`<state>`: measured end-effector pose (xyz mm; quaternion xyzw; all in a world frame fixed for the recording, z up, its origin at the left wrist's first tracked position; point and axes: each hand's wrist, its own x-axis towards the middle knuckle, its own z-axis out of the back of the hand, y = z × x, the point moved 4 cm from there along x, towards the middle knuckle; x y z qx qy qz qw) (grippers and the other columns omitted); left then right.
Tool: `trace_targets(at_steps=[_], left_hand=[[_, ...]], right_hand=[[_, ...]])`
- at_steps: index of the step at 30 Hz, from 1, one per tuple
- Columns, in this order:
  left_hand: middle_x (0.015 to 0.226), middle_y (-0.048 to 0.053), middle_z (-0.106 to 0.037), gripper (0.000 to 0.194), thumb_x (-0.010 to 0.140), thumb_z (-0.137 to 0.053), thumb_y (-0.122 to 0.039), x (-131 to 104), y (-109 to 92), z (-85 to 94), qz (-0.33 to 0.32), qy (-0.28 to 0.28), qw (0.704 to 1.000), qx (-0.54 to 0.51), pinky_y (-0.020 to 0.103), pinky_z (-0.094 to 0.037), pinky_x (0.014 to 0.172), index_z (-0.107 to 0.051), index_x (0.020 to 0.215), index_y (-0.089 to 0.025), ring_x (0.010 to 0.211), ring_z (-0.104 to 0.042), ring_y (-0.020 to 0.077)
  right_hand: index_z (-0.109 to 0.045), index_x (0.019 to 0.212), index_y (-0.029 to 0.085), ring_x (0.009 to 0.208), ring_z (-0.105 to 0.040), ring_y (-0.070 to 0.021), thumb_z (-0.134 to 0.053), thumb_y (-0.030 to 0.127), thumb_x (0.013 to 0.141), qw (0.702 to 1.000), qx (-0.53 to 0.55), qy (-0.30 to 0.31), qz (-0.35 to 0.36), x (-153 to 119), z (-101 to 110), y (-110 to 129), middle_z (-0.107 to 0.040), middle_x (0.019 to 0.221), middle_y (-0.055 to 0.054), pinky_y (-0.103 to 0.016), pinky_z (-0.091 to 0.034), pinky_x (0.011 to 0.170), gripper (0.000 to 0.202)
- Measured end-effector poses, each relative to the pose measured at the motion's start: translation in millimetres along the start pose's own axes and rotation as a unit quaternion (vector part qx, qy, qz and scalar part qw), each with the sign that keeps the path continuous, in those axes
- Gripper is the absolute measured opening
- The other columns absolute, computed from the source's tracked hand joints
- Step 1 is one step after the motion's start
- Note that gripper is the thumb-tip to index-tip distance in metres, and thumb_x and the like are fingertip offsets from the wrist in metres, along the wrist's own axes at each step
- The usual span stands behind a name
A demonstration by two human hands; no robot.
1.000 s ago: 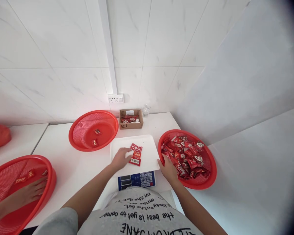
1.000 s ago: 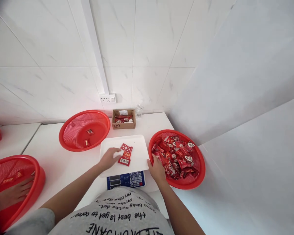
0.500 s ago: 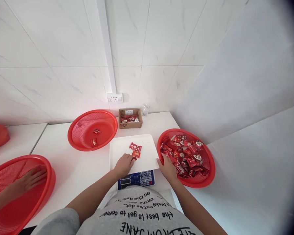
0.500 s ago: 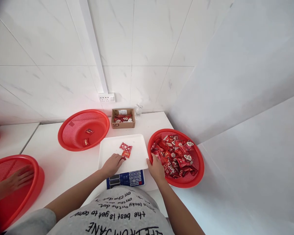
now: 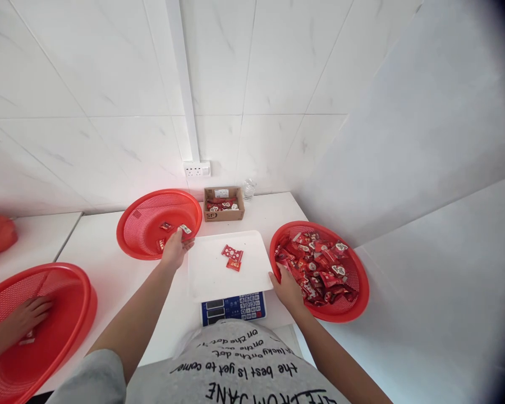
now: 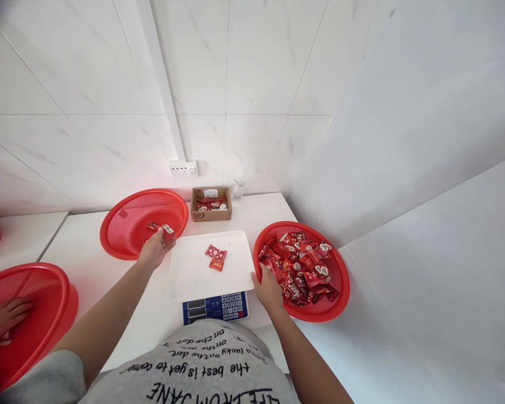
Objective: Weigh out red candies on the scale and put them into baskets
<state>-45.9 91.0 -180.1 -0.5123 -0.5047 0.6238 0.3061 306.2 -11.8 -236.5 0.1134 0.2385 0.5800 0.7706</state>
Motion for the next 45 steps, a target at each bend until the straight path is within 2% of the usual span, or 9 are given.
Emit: trace_targets(at_steps=[4, 10, 12, 16, 19, 28, 34, 40, 45], left_hand=[[0.091, 0.008, -0.063, 0.032, 0.086, -0.04, -0.047, 1.1, -2.9, -2.2, -0.036, 0.019, 0.997, 0.067, 0.033, -0.05, 0.072, -0.052, 0.097, -0.019, 0.073, -0.063, 0.0145], [0.093, 0.005, -0.066, 0.02, 0.067, -0.067, -0.031, -43.6, 37.3, -58.8, -0.114, 0.161, 0.955, 0.22, 0.043, -0.04, 0.095, -0.065, 0.085, -0.023, 0.098, -0.058, 0.024], [0.112, 0.007, -0.063, 0.029, 0.068, -0.067, -0.027, -57.4, 45.3, -80.3, -0.174, 0.233, 0.91, 0.296, 0.043, -0.031, 0.104, -0.065, 0.097, -0.023, 0.117, -0.048, 0.0263], [0.147, 0.011, -0.032, 0.06, 0.075, -0.062, -0.029, -66.0, 57.5, -106.4, -0.265, 0.314, 0.743, 0.528, 0.049, -0.015, 0.11, -0.044, 0.131, -0.022, 0.138, -0.017, 0.0307], [0.143, 0.015, -0.034, 0.064, 0.076, -0.061, -0.033, -61.3, 62.0, -110.0, -0.261, 0.313, 0.714, 0.569, 0.051, -0.014, 0.109, -0.039, 0.135, -0.02, 0.137, -0.018, 0.0329], [0.104, 0.01, -0.058, 0.026, 0.086, -0.041, -0.024, -73.4, 61.7, -100.1, -0.207, 0.301, 0.784, 0.501, 0.041, -0.039, 0.088, -0.058, 0.106, -0.023, 0.104, -0.051, 0.0272], [0.079, 0.005, -0.061, 0.036, 0.091, -0.022, -0.043, -90.2, 59.0, -95.4, -0.089, 0.294, 0.863, 0.4, 0.03, -0.047, 0.058, -0.048, 0.096, -0.018, 0.064, -0.06, 0.0162], [0.065, -0.003, -0.055, 0.041, 0.081, -0.04, -0.061, -121.2, 56.6, -104.2, 0.04, 0.336, 0.924, 0.177, 0.024, -0.042, 0.044, -0.044, 0.085, -0.02, 0.047, -0.051, 0.0101], [0.07, -0.001, -0.057, 0.048, 0.076, -0.048, -0.064, -117.9, 56.8, -94.7, 0.097, 0.271, 0.954, 0.086, 0.024, -0.044, 0.049, -0.047, 0.091, -0.019, 0.055, -0.055, 0.0109]], right_hand=[[-0.04, 0.134, 0.013, 0.123, -0.045, -0.0271, -0.035, 0.043, 0.088, 1.0, -0.006, 0.002, -0.001, 0.5, -1.2, -0.6, -0.048, 0.134, -0.015, -0.038, -0.038, 0.097, 0.055], [-0.04, 0.135, 0.014, 0.121, -0.047, -0.0262, -0.036, 0.043, 0.088, 1.0, -0.003, 0.003, -0.008, 0.8, -1.0, -0.9, -0.049, 0.133, -0.014, -0.037, -0.039, 0.096, 0.055], [-0.04, 0.135, 0.014, 0.121, -0.047, -0.0266, -0.035, 0.043, 0.088, 1.0, -0.002, 0.003, -0.007, 0.7, -1.0, -0.9, -0.049, 0.133, -0.014, -0.038, -0.039, 0.095, 0.055], [-0.04, 0.134, 0.013, 0.122, -0.046, -0.0276, -0.035, 0.044, 0.088, 1.0, 0.005, -0.002, 0.001, 0.8, -1.2, -1.5, -0.049, 0.133, -0.015, -0.039, -0.038, 0.097, 0.056], [-0.04, 0.134, 0.014, 0.122, -0.046, -0.0272, -0.035, 0.043, 0.088, 1.0, 0.006, -0.001, 0.002, 1.0, -1.9, -2.0, -0.05, 0.133, -0.014, -0.039, -0.038, 0.097, 0.055], [-0.04, 0.133, 0.014, 0.121, -0.046, -0.0278, -0.034, 0.043, 0.087, 1.0, 0.002, -0.014, 0.009, 2.1, -2.9, -4.8, -0.05, 0.132, -0.014, -0.041, -0.04, 0.094, 0.054], [-0.047, 0.125, 0.014, 0.123, -0.042, -0.0262, -0.04, 0.044, 0.085, 0.974, 0.088, -0.135, 0.16, -11.7, 7.3, 24.8, -0.051, 0.129, -0.015, -0.044, -0.032, 0.102, 0.051], [-0.057, 0.081, 0.019, 0.064, -0.056, -0.0151, -0.038, 0.055, 0.085, 0.935, 0.282, 0.149, 0.156, -24.3, -5.1, 88.9, -0.062, 0.068, 0.0, -0.029, -0.045, 0.063, 0.04], [-0.046, 0.063, 0.021, 0.055, -0.047, -0.0116, -0.052, 0.059, 0.076, 0.897, 0.396, 0.152, 0.121, -20.4, 1.3, 99.6, -0.048, 0.055, 0.005, -0.025, -0.039, 0.055, 0.04]])
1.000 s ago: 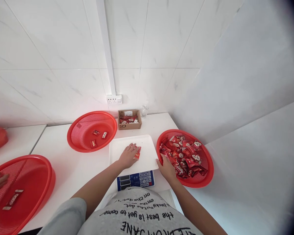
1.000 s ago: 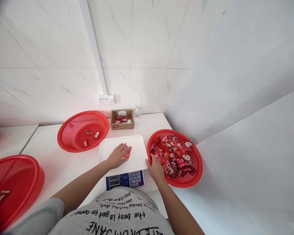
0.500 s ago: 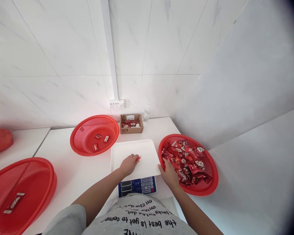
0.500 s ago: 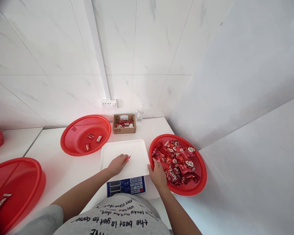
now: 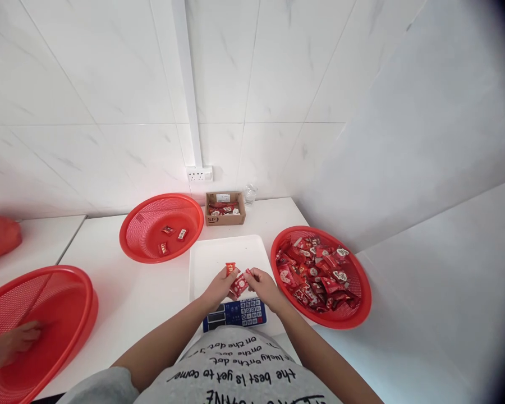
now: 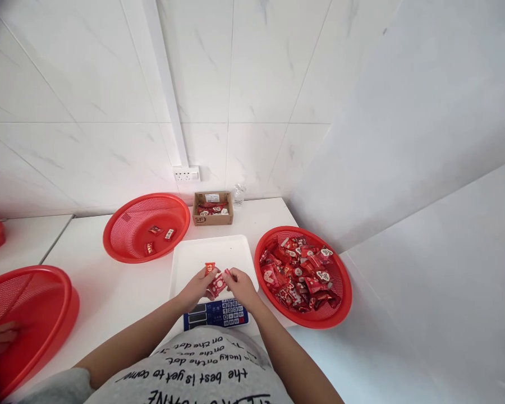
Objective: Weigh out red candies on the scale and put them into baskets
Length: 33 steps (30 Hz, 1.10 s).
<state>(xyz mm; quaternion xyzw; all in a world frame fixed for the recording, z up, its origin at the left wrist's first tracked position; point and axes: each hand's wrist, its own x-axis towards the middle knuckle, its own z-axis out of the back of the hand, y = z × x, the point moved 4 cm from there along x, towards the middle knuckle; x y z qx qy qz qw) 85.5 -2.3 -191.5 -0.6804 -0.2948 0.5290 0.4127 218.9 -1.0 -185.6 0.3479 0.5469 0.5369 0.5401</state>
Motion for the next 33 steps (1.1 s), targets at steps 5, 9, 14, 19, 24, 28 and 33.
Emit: trace_targets(at_steps=[5, 9, 14, 19, 24, 28, 33], left_hand=[[0.078, -0.001, -0.058, 0.034, 0.072, -0.063, -0.042, -2.7, 3.3, 12.3, 0.013, -0.019, 0.995, -0.094, 0.027, -0.048, 0.066, -0.049, 0.092, -0.019, 0.065, -0.056, 0.0095], [0.088, 0.001, -0.058, 0.036, 0.061, -0.073, -0.027, -14.6, -1.5, 1.1, 0.033, 0.098, 0.989, -0.11, 0.028, -0.049, 0.069, -0.053, 0.089, -0.019, 0.077, -0.057, 0.0128], [0.081, 0.002, -0.058, 0.041, 0.071, -0.063, -0.052, -19.0, -6.0, -7.3, 0.023, 0.105, 0.993, -0.048, 0.023, -0.042, 0.056, -0.057, 0.093, -0.017, 0.067, -0.054, 0.011], [0.065, -0.001, -0.057, 0.04, 0.07, -0.064, -0.054, -19.2, -16.4, -10.4, -0.022, 0.09, 0.995, -0.04, 0.023, -0.037, 0.056, -0.057, 0.076, -0.016, 0.058, -0.049, 0.0093], [0.062, -0.001, -0.055, 0.036, 0.072, -0.064, -0.05, -25.4, -29.0, -13.9, -0.047, 0.127, 0.99, -0.045, 0.024, -0.036, 0.058, -0.056, 0.067, -0.015, 0.058, -0.047, 0.009], [0.062, -0.001, -0.055, 0.036, 0.071, -0.064, -0.051, -24.9, -31.7, -10.5, -0.06, 0.101, 0.993, -0.002, 0.025, -0.037, 0.059, -0.057, 0.072, -0.016, 0.059, -0.047, 0.0104], [0.064, 0.0, -0.055, 0.039, 0.073, -0.06, -0.054, -26.3, -35.8, -11.2, -0.064, 0.111, 0.992, 0.018, 0.026, -0.039, 0.059, -0.056, 0.074, -0.016, 0.059, -0.048, 0.011]], right_hand=[[-0.046, 0.064, 0.021, 0.055, -0.045, -0.0115, -0.052, 0.061, 0.075, 0.996, 0.066, -0.055, -0.008, -3.9, 8.5, 2.5, -0.046, 0.058, 0.004, -0.026, -0.039, 0.057, 0.042], [-0.048, 0.066, 0.021, 0.059, -0.048, -0.0135, -0.05, 0.062, 0.077, 0.996, 0.032, -0.088, 0.012, -7.9, 12.8, 6.0, -0.049, 0.06, 0.002, -0.027, -0.04, 0.059, 0.042], [-0.047, 0.063, 0.021, 0.059, -0.047, -0.0139, -0.048, 0.062, 0.078, 0.992, -0.035, -0.112, 0.037, -13.1, 13.9, 10.8, -0.049, 0.058, 0.003, -0.027, -0.039, 0.059, 0.043], [-0.051, 0.069, 0.02, 0.058, -0.05, -0.0133, -0.047, 0.063, 0.078, 0.999, 0.048, -0.021, -0.007, -17.0, 7.5, 12.0, -0.053, 0.059, 0.002, -0.027, -0.04, 0.059, 0.044], [-0.054, 0.074, 0.018, 0.057, -0.048, -0.0119, -0.047, 0.061, 0.08, 0.991, 0.117, 0.061, -0.032, -20.1, 2.4, 14.1, -0.055, 0.061, 0.001, -0.025, -0.036, 0.055, 0.044], [-0.052, 0.071, 0.019, 0.056, -0.045, -0.0105, -0.052, 0.057, 0.078, 0.995, 0.089, 0.037, -0.005, -19.3, 6.5, 18.5, -0.053, 0.061, 0.003, -0.024, -0.034, 0.055, 0.039], [-0.05, 0.066, 0.02, 0.057, -0.045, -0.0117, -0.052, 0.056, 0.078, 0.999, 0.031, -0.017, 0.02, -18.5, 11.2, 25.5, -0.05, 0.059, 0.003, -0.026, -0.036, 0.057, 0.039]])
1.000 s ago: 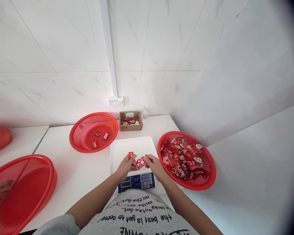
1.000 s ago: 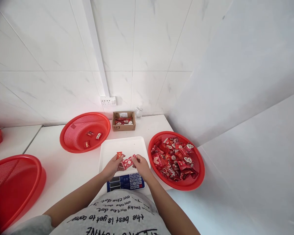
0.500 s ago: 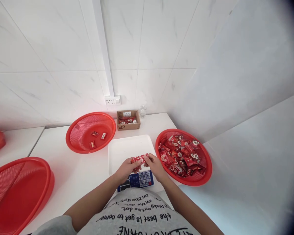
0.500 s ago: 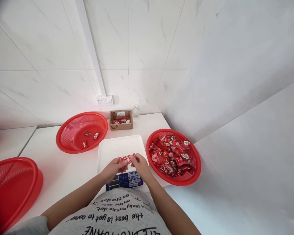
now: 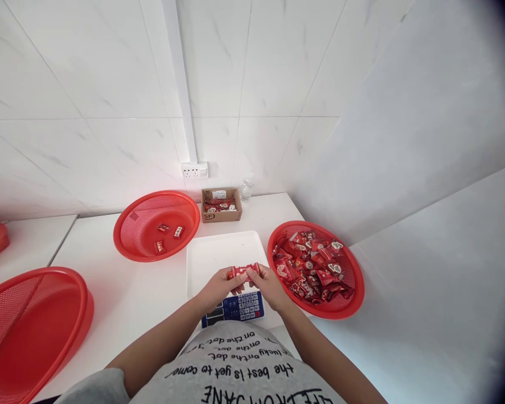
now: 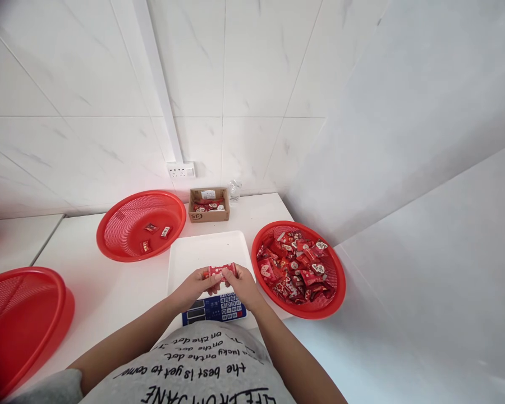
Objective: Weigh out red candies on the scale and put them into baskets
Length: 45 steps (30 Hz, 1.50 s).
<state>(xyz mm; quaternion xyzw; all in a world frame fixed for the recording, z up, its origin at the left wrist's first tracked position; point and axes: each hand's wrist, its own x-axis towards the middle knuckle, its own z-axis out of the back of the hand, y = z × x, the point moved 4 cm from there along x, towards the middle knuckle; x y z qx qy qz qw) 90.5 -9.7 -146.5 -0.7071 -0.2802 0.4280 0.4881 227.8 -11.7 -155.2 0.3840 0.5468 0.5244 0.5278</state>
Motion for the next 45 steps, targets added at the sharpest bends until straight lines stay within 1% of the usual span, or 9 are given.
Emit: trace_targets(at_steps=[14, 18, 21, 27, 30, 33, 38, 41, 45], left_hand=[[0.066, 0.001, -0.057, 0.036, 0.074, -0.061, -0.051, -0.7, -8.4, 2.9, -0.021, 0.008, 1.0, -0.016, 0.025, -0.038, 0.061, -0.057, 0.071, -0.015, 0.064, -0.05, 0.0118], [0.066, 0.0, -0.056, 0.036, 0.074, -0.062, -0.052, -2.5, -8.2, 3.8, -0.006, -0.004, 0.999, -0.034, 0.025, -0.038, 0.059, -0.057, 0.075, -0.016, 0.063, -0.051, 0.0119], [0.077, 0.003, -0.06, 0.041, 0.08, -0.053, -0.056, -3.2, -4.8, 4.2, 0.039, 0.008, 0.992, -0.119, 0.027, -0.043, 0.062, -0.059, 0.087, -0.016, 0.069, -0.055, 0.0137], [0.103, 0.01, -0.064, 0.043, 0.088, -0.042, -0.051, 0.1, 0.3, 10.4, 0.133, 0.01, 0.938, -0.32, 0.031, -0.047, 0.082, -0.054, 0.109, -0.016, 0.089, -0.062, 0.0169], [0.102, 0.01, -0.065, 0.042, 0.087, -0.047, -0.05, 0.0, 3.0, 12.6, 0.14, 0.018, 0.935, -0.325, 0.031, -0.046, 0.084, -0.054, 0.111, -0.016, 0.087, -0.063, 0.0164], [0.095, 0.008, -0.066, 0.039, 0.08, -0.06, -0.044, -3.9, 7.0, 8.6, 0.132, 0.062, 0.958, -0.248, 0.028, -0.047, 0.073, -0.057, 0.108, -0.017, 0.078, -0.063, 0.0152], [0.077, 0.004, -0.064, 0.038, 0.072, -0.072, -0.034, -8.7, 21.3, 3.2, 0.139, 0.102, 0.973, -0.154, 0.026, -0.046, 0.065, -0.059, 0.103, -0.018, 0.068, -0.062, 0.014], [0.075, 0.003, -0.064, 0.039, 0.069, -0.074, -0.026, -2.5, 23.5, 18.5, 0.137, 0.055, 0.975, -0.167, 0.029, -0.048, 0.063, -0.059, 0.104, -0.017, 0.062, -0.062, 0.0139], [0.08, 0.006, -0.066, 0.02, 0.076, -0.064, -0.012, 7.7, -3.1, 73.5, 0.075, -0.118, 0.959, -0.245, 0.024, -0.052, 0.068, -0.063, 0.096, -0.012, 0.064, -0.064, 0.011]], right_hand=[[-0.054, 0.068, 0.019, 0.059, -0.046, -0.0128, -0.052, 0.059, 0.078, 0.997, 0.063, 0.037, -0.003, -2.6, -5.2, 7.8, -0.054, 0.062, 0.0, -0.027, -0.036, 0.057, 0.041], [-0.057, 0.071, 0.019, 0.06, -0.047, -0.0131, -0.053, 0.059, 0.078, 0.996, 0.082, 0.016, -0.011, -2.1, -4.2, 5.3, -0.055, 0.064, 0.0, -0.028, -0.037, 0.059, 0.041], [-0.058, 0.071, 0.018, 0.06, -0.046, -0.0126, -0.056, 0.058, 0.075, 0.995, 0.093, -0.007, -0.025, 0.0, -0.4, -0.1, -0.054, 0.063, 0.0, -0.028, -0.037, 0.06, 0.04], [-0.055, 0.07, 0.018, 0.061, -0.047, -0.0123, -0.06, 0.058, 0.071, 0.987, 0.148, -0.031, -0.061, 1.2, 7.9, -7.4, -0.054, 0.064, 0.0, -0.027, -0.037, 0.061, 0.041], [-0.054, 0.069, 0.018, 0.06, -0.044, -0.0115, -0.059, 0.057, 0.071, 0.994, 0.083, 0.037, -0.058, -0.1, 5.8, -4.0, -0.051, 0.062, 0.002, -0.026, -0.035, 0.059, 0.04], [-0.051, 0.063, 0.018, 0.059, -0.04, -0.0104, -0.058, 0.054, 0.074, 0.99, -0.083, 0.11, -0.032, -2.0, -0.4, -1.0, -0.047, 0.059, 0.004, -0.024, -0.03, 0.055, 0.038], [-0.05, 0.062, 0.018, 0.06, -0.042, -0.0113, -0.05, 0.05, 0.079, 0.974, -0.198, 0.109, -0.033, -3.2, -7.4, -7.8, -0.05, 0.06, 0.003, -0.024, -0.031, 0.055, 0.036], [-0.052, 0.068, 0.019, 0.062, -0.046, -0.0125, -0.044, 0.051, 0.082, 0.983, -0.164, 0.081, -0.03, -1.5, -3.5, -17.3, -0.052, 0.062, 0.003, -0.025, -0.036, 0.059, 0.035], [-0.054, 0.073, 0.02, 0.07, -0.054, -0.0159, -0.045, 0.049, 0.08, 0.989, -0.145, 0.003, -0.019, 2.7, 20.0, -29.5, -0.057, 0.068, 0.0, -0.029, -0.042, 0.068, 0.032]])
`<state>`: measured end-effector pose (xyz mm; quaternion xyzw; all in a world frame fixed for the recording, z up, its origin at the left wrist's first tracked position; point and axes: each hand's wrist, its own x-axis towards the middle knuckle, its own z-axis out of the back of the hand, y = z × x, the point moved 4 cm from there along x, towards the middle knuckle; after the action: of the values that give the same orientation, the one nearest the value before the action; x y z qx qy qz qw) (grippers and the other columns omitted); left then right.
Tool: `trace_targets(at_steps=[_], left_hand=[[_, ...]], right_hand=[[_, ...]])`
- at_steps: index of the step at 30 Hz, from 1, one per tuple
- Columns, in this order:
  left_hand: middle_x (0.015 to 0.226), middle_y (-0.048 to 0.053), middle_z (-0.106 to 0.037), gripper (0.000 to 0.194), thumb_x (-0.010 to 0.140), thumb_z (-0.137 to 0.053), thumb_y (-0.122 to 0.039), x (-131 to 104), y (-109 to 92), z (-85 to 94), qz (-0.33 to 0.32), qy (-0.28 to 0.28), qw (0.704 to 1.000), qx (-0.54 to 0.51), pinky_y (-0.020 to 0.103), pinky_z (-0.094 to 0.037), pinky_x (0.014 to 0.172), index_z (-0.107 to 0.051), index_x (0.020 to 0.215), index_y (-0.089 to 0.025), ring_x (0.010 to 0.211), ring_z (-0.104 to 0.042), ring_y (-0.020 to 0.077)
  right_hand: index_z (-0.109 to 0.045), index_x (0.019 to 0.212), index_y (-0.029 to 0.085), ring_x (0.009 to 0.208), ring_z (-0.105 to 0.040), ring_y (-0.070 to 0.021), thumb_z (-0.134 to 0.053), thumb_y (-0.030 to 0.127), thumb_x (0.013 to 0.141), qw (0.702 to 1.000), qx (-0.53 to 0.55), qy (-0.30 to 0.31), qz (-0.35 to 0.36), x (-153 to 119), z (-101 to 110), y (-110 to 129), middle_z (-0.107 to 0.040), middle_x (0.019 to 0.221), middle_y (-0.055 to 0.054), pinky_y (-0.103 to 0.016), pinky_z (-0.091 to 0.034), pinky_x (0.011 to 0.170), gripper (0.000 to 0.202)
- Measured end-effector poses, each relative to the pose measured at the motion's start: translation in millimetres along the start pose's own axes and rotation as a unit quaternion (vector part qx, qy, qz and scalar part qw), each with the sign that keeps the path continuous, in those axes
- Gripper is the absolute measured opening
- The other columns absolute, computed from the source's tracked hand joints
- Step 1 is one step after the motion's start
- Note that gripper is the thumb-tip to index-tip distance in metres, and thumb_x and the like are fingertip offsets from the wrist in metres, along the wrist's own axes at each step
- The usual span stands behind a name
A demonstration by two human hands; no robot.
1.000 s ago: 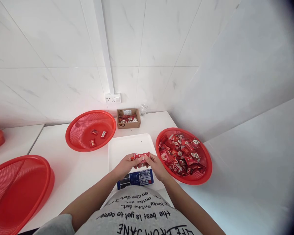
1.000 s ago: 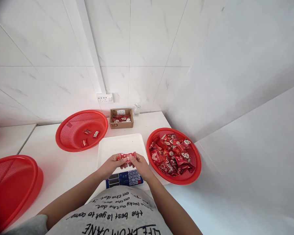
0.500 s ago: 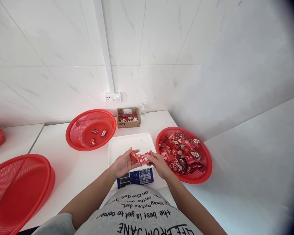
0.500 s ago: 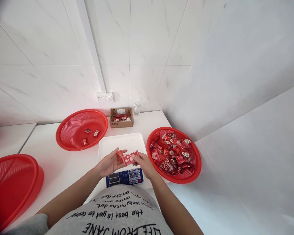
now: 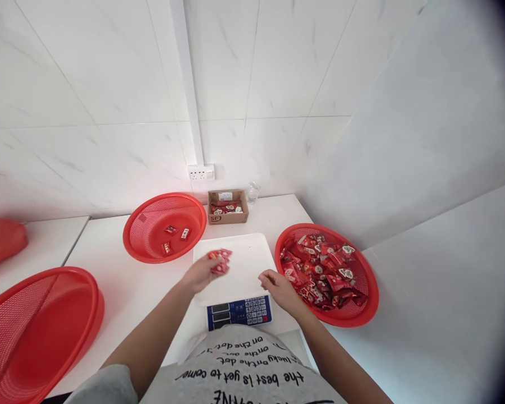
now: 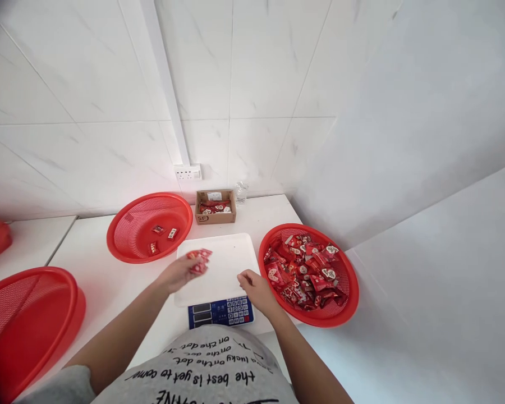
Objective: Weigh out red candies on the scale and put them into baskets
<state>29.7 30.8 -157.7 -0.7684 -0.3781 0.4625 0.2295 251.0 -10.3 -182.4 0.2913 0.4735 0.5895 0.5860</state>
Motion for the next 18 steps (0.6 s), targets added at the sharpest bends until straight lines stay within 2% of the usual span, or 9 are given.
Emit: trace_targets(at_steps=[3, 4, 5, 7, 10, 14, 16, 18], left_hand=[[0.092, 0.01, -0.067, 0.02, 0.084, -0.051, -0.009, 0.7, -53.1, 27.7, -0.108, -0.073, 0.983, -0.126, 0.024, -0.054, 0.076, -0.06, 0.102, -0.011, 0.081, -0.066, 0.0139], [0.095, 0.011, -0.067, 0.02, 0.086, -0.049, -0.011, -0.8, -65.4, 37.4, -0.121, -0.103, 0.974, -0.164, 0.025, -0.055, 0.076, -0.059, 0.103, -0.01, 0.085, -0.067, 0.0155], [0.099, 0.013, -0.066, 0.021, 0.087, -0.047, -0.013, -2.6, -73.6, 45.8, -0.12, -0.124, 0.966, -0.195, 0.027, -0.056, 0.076, -0.057, 0.106, -0.01, 0.088, -0.066, 0.0173], [0.105, 0.015, -0.064, 0.025, 0.088, -0.047, -0.016, -7.0, -77.1, 59.2, -0.096, -0.168, 0.956, -0.223, 0.028, -0.058, 0.074, -0.053, 0.112, -0.011, 0.092, -0.066, 0.0196], [0.112, 0.018, -0.062, 0.028, 0.088, -0.048, -0.016, -12.0, -58.4, 64.8, -0.05, -0.187, 0.961, -0.198, 0.028, -0.058, 0.074, -0.05, 0.115, -0.011, 0.095, -0.066, 0.0208], [0.115, 0.019, -0.061, 0.027, 0.087, -0.047, -0.013, -14.8, -17.9, 50.2, 0.009, -0.135, 0.98, -0.148, 0.029, -0.055, 0.08, -0.052, 0.114, -0.01, 0.099, -0.065, 0.0217], [0.118, 0.018, -0.061, 0.03, 0.087, -0.048, -0.015, -16.3, -1.3, 40.3, 0.039, -0.108, 0.986, -0.122, 0.03, -0.054, 0.083, -0.052, 0.117, -0.01, 0.1, -0.064, 0.0214], [0.121, 0.017, -0.06, 0.034, 0.087, -0.051, -0.018, -18.2, 10.6, 31.9, 0.065, -0.086, 0.99, -0.093, 0.03, -0.052, 0.086, -0.051, 0.12, -0.012, 0.101, -0.064, 0.0209]], right_hand=[[-0.056, 0.074, 0.02, 0.074, -0.056, -0.0187, -0.047, 0.048, 0.077, 0.998, -0.017, -0.057, -0.007, 1.5, 23.7, -13.3, -0.062, 0.073, -0.003, -0.031, -0.043, 0.072, 0.03], [-0.057, 0.076, 0.02, 0.076, -0.057, -0.0195, -0.047, 0.047, 0.076, 0.997, -0.023, -0.078, -0.013, 1.5, 32.3, -18.2, -0.063, 0.076, -0.004, -0.032, -0.043, 0.073, 0.029], [-0.057, 0.077, 0.02, 0.077, -0.058, -0.0202, -0.047, 0.047, 0.076, 0.994, -0.031, -0.1, -0.022, 1.4, 40.9, -23.8, -0.065, 0.079, -0.005, -0.033, -0.044, 0.075, 0.029], [-0.058, 0.078, 0.02, 0.081, -0.059, -0.0215, -0.048, 0.045, 0.076, 0.989, -0.041, -0.137, -0.049, 1.0, 55.8, -37.9, -0.066, 0.084, -0.006, -0.035, -0.044, 0.079, 0.027], [-0.06, 0.084, 0.02, 0.09, -0.06, -0.0238, -0.051, 0.041, 0.075, 0.982, -0.039, -0.145, -0.112, 2.0, 67.7, -65.9, -0.067, 0.094, -0.008, -0.037, -0.043, 0.086, 0.025], [-0.063, 0.098, 0.019, 0.104, -0.057, -0.0263, -0.051, 0.036, 0.077, 0.982, -0.048, -0.103, -0.153, 11.0, 67.0, -99.8, -0.064, 0.109, -0.01, -0.039, -0.041, 0.093, 0.03], [-0.062, 0.106, 0.019, 0.108, -0.055, -0.0261, -0.05, 0.033, 0.078, 0.975, -0.106, -0.093, -0.171, 18.3, 65.4, -111.3, -0.061, 0.113, -0.012, -0.038, -0.039, 0.095, 0.033], [-0.058, 0.115, 0.017, 0.112, -0.052, -0.0271, -0.051, 0.031, 0.077, 0.955, -0.186, -0.094, -0.21, 24.5, 64.8, -119.7, -0.056, 0.119, -0.014, -0.038, -0.037, 0.097, 0.041]])
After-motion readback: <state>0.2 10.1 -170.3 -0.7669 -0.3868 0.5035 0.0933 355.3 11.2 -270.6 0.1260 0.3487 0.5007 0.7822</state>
